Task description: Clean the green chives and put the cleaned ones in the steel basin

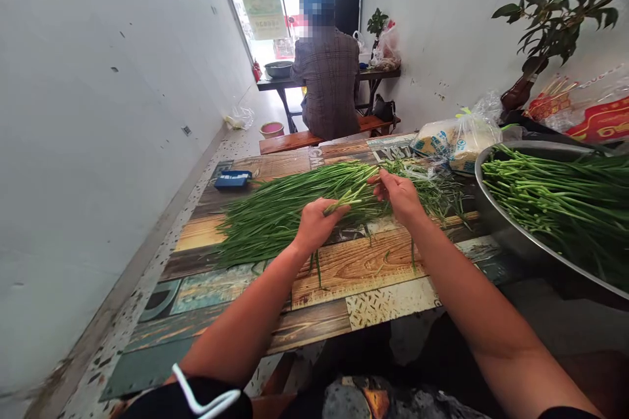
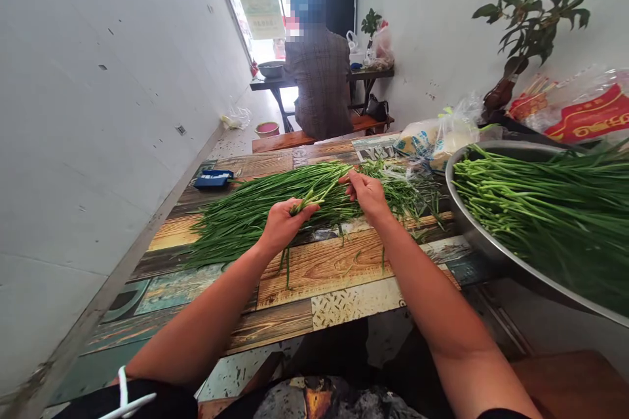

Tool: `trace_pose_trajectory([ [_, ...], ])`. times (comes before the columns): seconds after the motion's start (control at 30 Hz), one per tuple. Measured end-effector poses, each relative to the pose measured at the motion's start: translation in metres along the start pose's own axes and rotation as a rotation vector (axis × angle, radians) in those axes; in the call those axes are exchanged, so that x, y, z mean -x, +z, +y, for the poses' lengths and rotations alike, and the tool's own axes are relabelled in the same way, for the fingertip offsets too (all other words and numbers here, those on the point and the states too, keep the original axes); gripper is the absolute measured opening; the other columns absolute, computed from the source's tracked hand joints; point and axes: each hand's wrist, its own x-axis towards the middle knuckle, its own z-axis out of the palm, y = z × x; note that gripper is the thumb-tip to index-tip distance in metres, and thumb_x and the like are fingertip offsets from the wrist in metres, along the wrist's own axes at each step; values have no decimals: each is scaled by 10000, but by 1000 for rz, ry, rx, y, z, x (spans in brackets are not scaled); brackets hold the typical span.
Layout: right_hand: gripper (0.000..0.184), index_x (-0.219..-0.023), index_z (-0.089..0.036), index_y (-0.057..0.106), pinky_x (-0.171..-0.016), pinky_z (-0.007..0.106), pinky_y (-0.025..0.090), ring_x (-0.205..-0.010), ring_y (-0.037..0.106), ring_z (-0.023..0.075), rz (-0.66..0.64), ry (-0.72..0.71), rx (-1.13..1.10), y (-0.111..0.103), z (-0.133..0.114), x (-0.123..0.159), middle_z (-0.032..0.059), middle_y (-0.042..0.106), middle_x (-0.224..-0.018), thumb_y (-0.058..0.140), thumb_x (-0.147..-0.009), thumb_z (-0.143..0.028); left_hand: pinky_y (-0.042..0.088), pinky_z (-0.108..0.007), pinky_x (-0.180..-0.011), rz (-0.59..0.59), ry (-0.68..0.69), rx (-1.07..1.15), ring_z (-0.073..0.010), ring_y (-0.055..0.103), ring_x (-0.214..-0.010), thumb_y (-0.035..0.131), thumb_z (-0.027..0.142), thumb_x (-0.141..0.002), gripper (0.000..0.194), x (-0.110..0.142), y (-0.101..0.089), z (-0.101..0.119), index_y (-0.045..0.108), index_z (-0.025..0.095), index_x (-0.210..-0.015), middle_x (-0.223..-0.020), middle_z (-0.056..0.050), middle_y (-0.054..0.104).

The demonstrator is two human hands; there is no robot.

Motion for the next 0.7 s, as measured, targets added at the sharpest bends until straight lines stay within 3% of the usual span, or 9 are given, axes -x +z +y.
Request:
trace_pose_trajectory([
  [0.13, 389, -655, -180, 642, -695, 283, 450, -736, 555, 149, 100, -245, 310, -3, 2, 1, 43, 622, -793, 543, -788, -532, 297, -216, -526, -35, -95, 143, -88, 394, -534, 533, 484, -815, 389, 0, 0, 1, 686, 148, -695, -538, 36, 467],
  [0.23, 402, -535, -182, 598, -840, 368, 425, -796, 549, 190, 168, -344, 637, -9, 2, 2, 64, 594, -761, 536, -815, -463, 274, -214, -504, -30, -126, 190, -84, 367, -523, 538, 507, -800, 403, 0, 0, -1, 695, 141, -738, -534, 41, 437],
  [0.27, 355, -578, -182, 630, -876, 395, 412, -846, 548, 212, 170, -371, 717, -10, 2, 2, 79, 599, -821, 538, -815, -429, 268, -214, -501, -25, -127, 184, -83, 360, -522, 543, 510, -792, 405, 0, 0, -1, 691, 139, -729, -530, 42, 426],
  [0.33, 219, -846, -184, 699, -936, 422, 394, -992, 525, 251, 132, -454, 777, -12, 2, 3, 104, 578, -1029, 552, -793, -338, 257, -216, -499, -17, -119, 159, -83, 343, -522, 554, 511, -780, 404, 0, 1, -2, 671, 138, -678, -519, 44, 405],
  [0.4, 396, -1157, -194, 615, -978, 419, 385, -1103, 480, 261, 26, -545, 772, -11, 1, 4, 110, 508, -1193, 548, -772, -258, 249, -216, -499, -18, -110, 142, -80, 322, -520, 563, 507, -773, 404, 0, 1, -1, 638, 140, -620, -510, 46, 385],
  [0.5, 524, -1317, -203, 493, -1029, 440, 342, -1184, 411, 274, -140, -641, 849, -7, 0, 7, 108, 451, -1302, 550, -801, -273, 250, -216, -505, -18, -100, 145, -77, 318, -526, 574, 500, -763, 410, 0, 1, -1, 586, 143, -563, -517, 46, 394],
  [0.6, 429, -1226, -209, 589, -1038, 466, 316, -1198, 379, 287, -182, -694, 955, -5, 3, 7, 102, 460, -1329, 559, -838, -388, 249, -215, -502, -13, -95, 146, -76, 316, -527, 584, 495, -756, 412, 0, 1, -2, 546, 147, -539, -518, 46, 394],
  [0.7, 285, -900, -223, 735, -1011, 458, 342, -1149, 403, 276, -225, -709, 967, -6, 6, 5, 73, 552, -1238, 560, -840, -439, 240, -211, -489, -10, -119, 163, -73, 300, -520, 584, 505, -751, 427, -1, 2, -3, 516, 150, -524, -516, 47, 371],
])
